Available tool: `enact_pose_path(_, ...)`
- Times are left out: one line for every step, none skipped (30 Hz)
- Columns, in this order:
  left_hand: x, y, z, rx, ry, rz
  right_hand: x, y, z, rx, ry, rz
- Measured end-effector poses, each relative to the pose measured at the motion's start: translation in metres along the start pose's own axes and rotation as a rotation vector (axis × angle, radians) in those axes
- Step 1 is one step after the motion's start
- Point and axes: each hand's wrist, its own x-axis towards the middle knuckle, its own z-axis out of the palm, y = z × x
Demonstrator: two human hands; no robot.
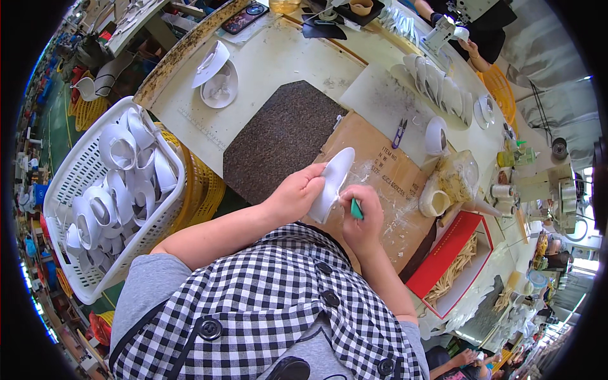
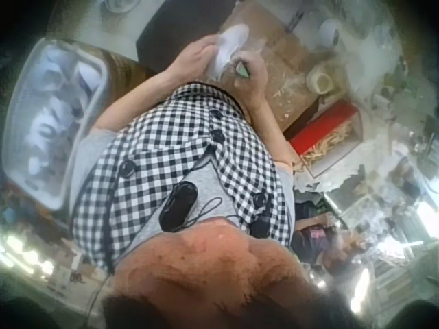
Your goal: Applying glue to shoe upper components using a brush in a manufacturing setting.
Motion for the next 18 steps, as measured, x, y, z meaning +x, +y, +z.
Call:
enact_pose_path(0.000, 0.000, 0.001, -0.002, 0.001, -0.002, 0.002, 0.001, -0.004, -0.103, -0.031, -0.177)
enact_pose_path(-0.002, 0.001, 0.002, 0.067, 0.025, 0.051, 0.004, 0.002, -0.007, -0.205, -0.061, -0.353)
enact_pose_path(-0.003, 0.002, 0.004, 0.136, 0.048, 0.104, 0.005, 0.003, -0.011, -0.205, -0.062, -0.351)
enact_pose_path(-0.003, 0.005, 0.007, 0.165, 0.092, 0.159, 0.007, 0.005, -0.014, -0.214, -0.115, -0.364)
enact_pose_path(0.000, 0.001, 0.005, 0.164, 0.091, 0.157, 0.007, 0.006, -0.017, -0.222, -0.167, -0.376)
enact_pose_path(0.003, -0.007, 0.003, 0.221, 0.177, 0.204, 0.005, 0.008, -0.020, -0.221, -0.167, -0.373)
enact_pose_path(0.006, -0.012, 0.001, 0.277, 0.263, 0.251, 0.002, 0.009, -0.022, -0.107, -0.102, -0.222)
enact_pose_path(0.010, -0.016, -0.003, 0.234, 0.285, 0.255, 0.001, 0.011, -0.025, 0.006, -0.038, -0.071)
enact_pose_path(0.013, -0.018, -0.007, 0.235, 0.281, 0.252, 0.004, 0.015, -0.029, 0.005, -0.034, -0.066)
enact_pose_path(0.014, -0.018, -0.011, 0.165, 0.276, 0.231, 0.009, 0.018, -0.036, 0.125, 0.013, 0.127)
enact_pose_path(0.014, -0.019, -0.014, 0.094, 0.273, 0.210, 0.015, 0.023, -0.043, 0.243, 0.060, 0.320)
enact_pose_path(0.016, -0.019, -0.014, 0.025, 0.268, 0.200, 0.020, 0.038, -0.051, 0.240, 0.065, 0.322)
enact_pose_path(0.017, -0.018, -0.015, 0.024, 0.262, 0.201, 0.024, 0.062, -0.057, 0.228, 0.107, 0.327)
enact_pose_path(0.017, -0.016, -0.015, -0.074, 0.258, 0.112, 0.031, 0.079, -0.063, 0.214, 0.149, 0.330)
enact_pose_path(0.018, -0.016, -0.016, -0.174, 0.257, 0.024, 0.039, 0.087, -0.070, 0.207, 0.149, 0.328)
enact_pose_path(0.019, -0.016, -0.018, -0.178, 0.257, 0.027, 0.048, 0.093, -0.076, -0.013, 0.050, 0.387)
enact_pose_path(0.019, -0.017, -0.021, -0.307, 0.273, -0.051, 0.057, 0.098, -0.078, -0.235, -0.051, 0.440)
enact_pose_path(0.020, -0.018, -0.023, -0.438, 0.286, -0.130, 0.068, 0.094, -0.077, -0.323, -0.041, 0.505)
